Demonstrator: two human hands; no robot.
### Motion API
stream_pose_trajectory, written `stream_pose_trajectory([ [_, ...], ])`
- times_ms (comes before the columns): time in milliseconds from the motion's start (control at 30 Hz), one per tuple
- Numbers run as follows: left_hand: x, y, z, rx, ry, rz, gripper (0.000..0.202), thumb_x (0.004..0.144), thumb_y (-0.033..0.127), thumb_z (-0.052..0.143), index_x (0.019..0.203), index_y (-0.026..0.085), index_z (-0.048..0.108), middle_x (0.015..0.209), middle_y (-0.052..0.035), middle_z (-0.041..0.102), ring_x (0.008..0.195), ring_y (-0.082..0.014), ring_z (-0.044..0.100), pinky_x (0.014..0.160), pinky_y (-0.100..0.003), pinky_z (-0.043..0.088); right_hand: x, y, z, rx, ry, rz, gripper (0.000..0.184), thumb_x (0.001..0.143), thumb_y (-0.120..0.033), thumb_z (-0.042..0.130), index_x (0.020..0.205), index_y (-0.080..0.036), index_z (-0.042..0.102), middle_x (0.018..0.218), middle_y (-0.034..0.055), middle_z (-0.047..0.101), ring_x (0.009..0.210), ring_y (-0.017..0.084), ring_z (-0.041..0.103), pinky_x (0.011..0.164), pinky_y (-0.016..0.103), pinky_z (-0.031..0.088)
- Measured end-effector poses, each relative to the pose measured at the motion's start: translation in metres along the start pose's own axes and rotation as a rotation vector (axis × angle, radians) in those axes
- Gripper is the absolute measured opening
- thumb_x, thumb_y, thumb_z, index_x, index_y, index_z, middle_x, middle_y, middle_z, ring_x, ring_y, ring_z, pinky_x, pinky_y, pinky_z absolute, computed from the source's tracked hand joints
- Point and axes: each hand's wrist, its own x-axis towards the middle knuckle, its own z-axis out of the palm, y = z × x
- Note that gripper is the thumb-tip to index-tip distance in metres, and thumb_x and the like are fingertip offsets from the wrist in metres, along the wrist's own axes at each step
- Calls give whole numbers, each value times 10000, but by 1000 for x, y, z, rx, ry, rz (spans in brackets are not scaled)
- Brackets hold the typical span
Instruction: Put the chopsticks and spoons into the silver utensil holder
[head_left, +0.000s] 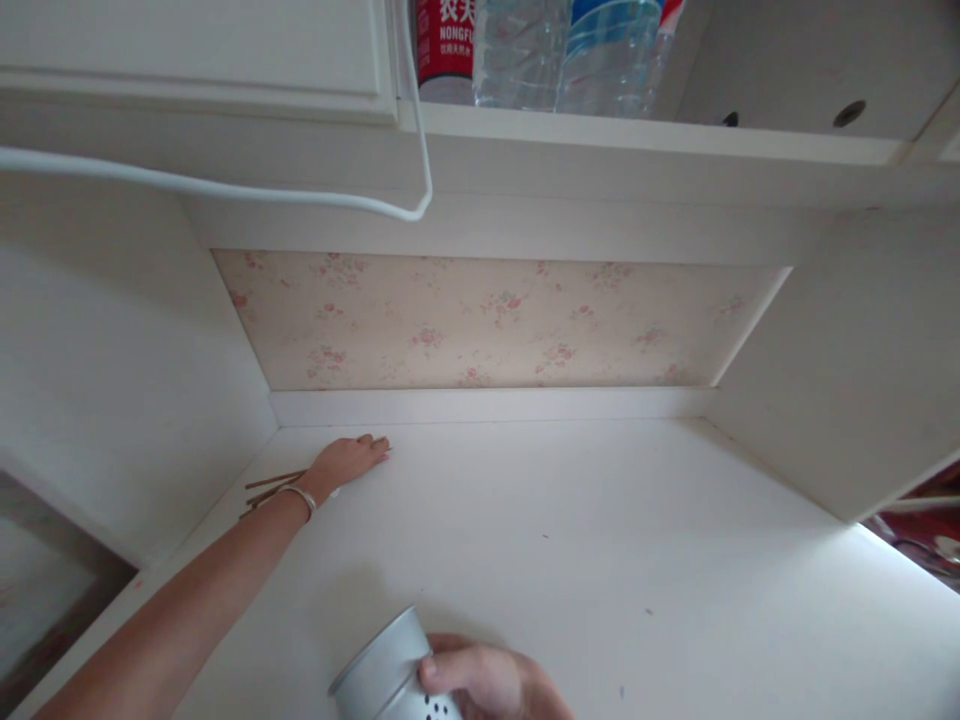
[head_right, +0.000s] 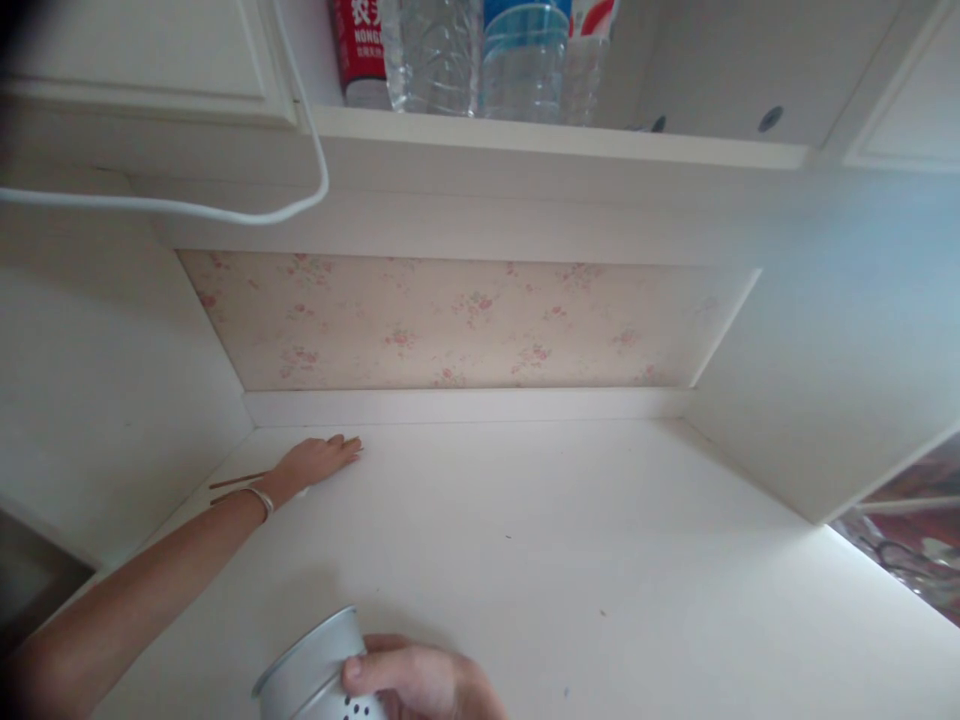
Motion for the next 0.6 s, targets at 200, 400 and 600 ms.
stream_pose_trajectory([
  [200, 4, -2, -12, 5, 68, -65, 428, 944, 473, 260, 1238, 234, 461, 1048, -156, 597, 954, -294, 617, 837, -444, 443, 0, 0, 2, -20, 0, -18, 631, 594, -388, 779, 1100, -46, 616, 956, 145, 700, 816, 216, 670, 719, 273, 486],
  [400, 6, -22, -25, -57, 97, -260, 464, 953, 400, 192, 1299, 149, 373, 980, -183, 641, 966, -306, 613, 822, -433, 436, -1, -5, 9, -31, -36, 5, 595, 629, -414, 752, 1111, -94, 612, 948, 118, 699, 864, 231, 661, 744, 290, 478],
  [600, 9, -47, -22, -186, 46, -457, 517, 915, 411, 254, 1169, 13, 465, 940, -283, 640, 898, -356, 634, 753, -434, 450, 0, -5, 11, -45, -24, 19, 570, 623, -405, 741, 1078, -80, 631, 954, 130, 696, 794, 205, 664, 718, 284, 487],
])
